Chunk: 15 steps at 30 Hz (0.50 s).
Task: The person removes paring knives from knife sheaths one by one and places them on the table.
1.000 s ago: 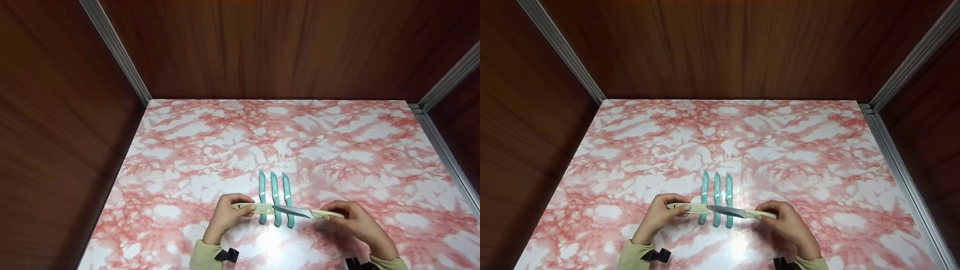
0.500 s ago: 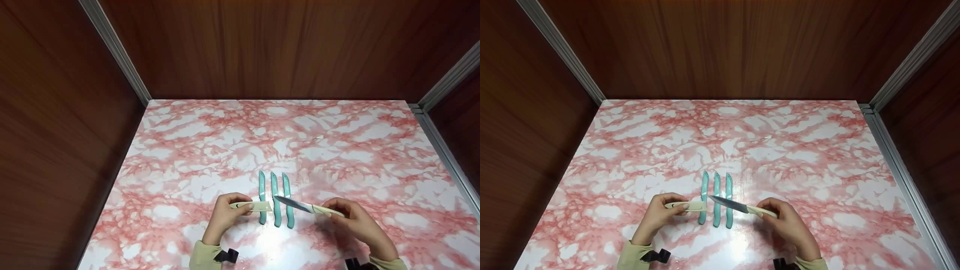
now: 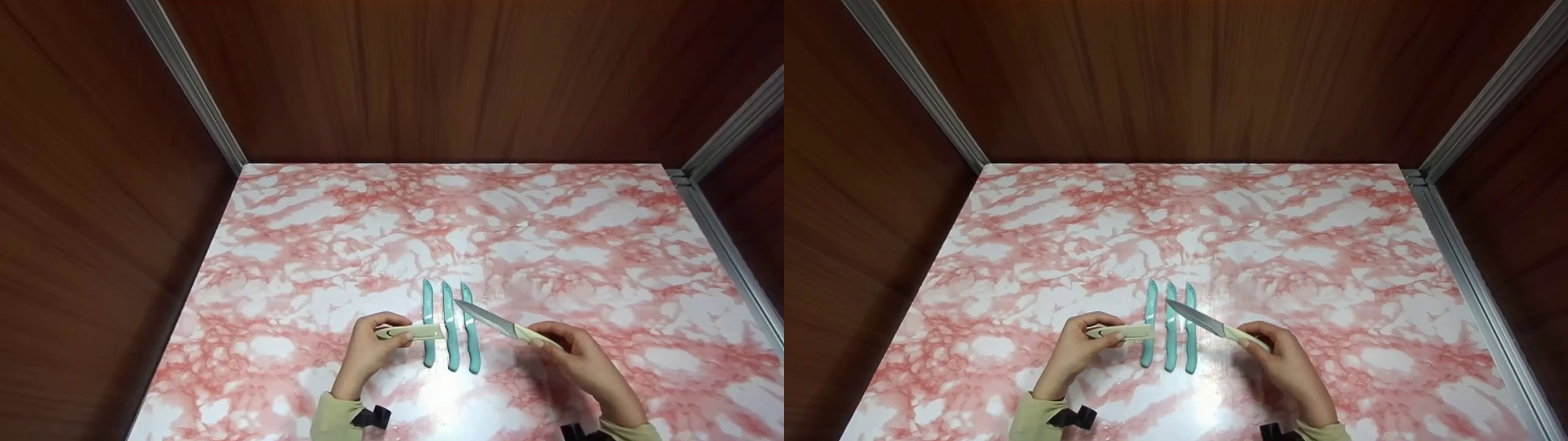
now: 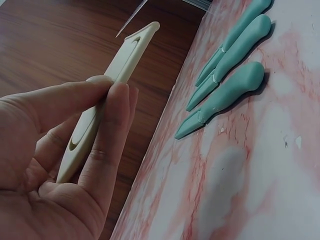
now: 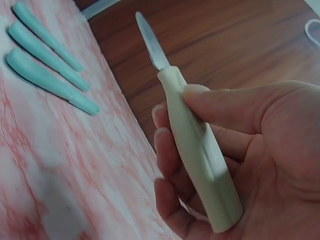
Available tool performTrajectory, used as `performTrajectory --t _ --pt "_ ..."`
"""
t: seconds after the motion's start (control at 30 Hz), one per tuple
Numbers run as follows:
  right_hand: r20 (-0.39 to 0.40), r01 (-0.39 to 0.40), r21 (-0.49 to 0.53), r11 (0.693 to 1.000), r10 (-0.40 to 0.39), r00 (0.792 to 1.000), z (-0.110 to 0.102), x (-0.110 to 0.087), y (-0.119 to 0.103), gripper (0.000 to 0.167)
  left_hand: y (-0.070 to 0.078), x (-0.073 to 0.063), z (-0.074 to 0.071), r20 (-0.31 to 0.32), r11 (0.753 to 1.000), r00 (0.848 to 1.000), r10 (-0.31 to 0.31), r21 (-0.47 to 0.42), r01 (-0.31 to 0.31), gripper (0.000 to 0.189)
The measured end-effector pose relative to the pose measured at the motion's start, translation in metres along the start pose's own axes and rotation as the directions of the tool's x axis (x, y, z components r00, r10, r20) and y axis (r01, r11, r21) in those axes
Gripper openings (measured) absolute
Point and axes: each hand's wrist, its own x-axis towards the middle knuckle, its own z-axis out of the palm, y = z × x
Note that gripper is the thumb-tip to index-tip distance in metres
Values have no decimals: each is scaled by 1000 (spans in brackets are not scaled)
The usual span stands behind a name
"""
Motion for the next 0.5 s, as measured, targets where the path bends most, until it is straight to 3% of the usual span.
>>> performTrajectory --t 0.23,0.5 --pt "-61 7 22 1000 -6 998 3 2 3 32 2 2 2 7 999 1000 -10 33 10 16" --pt "-145 25 54 998 -17 989 7 2 1 27 7 4 5 23 994 999 34 107 -36 16"
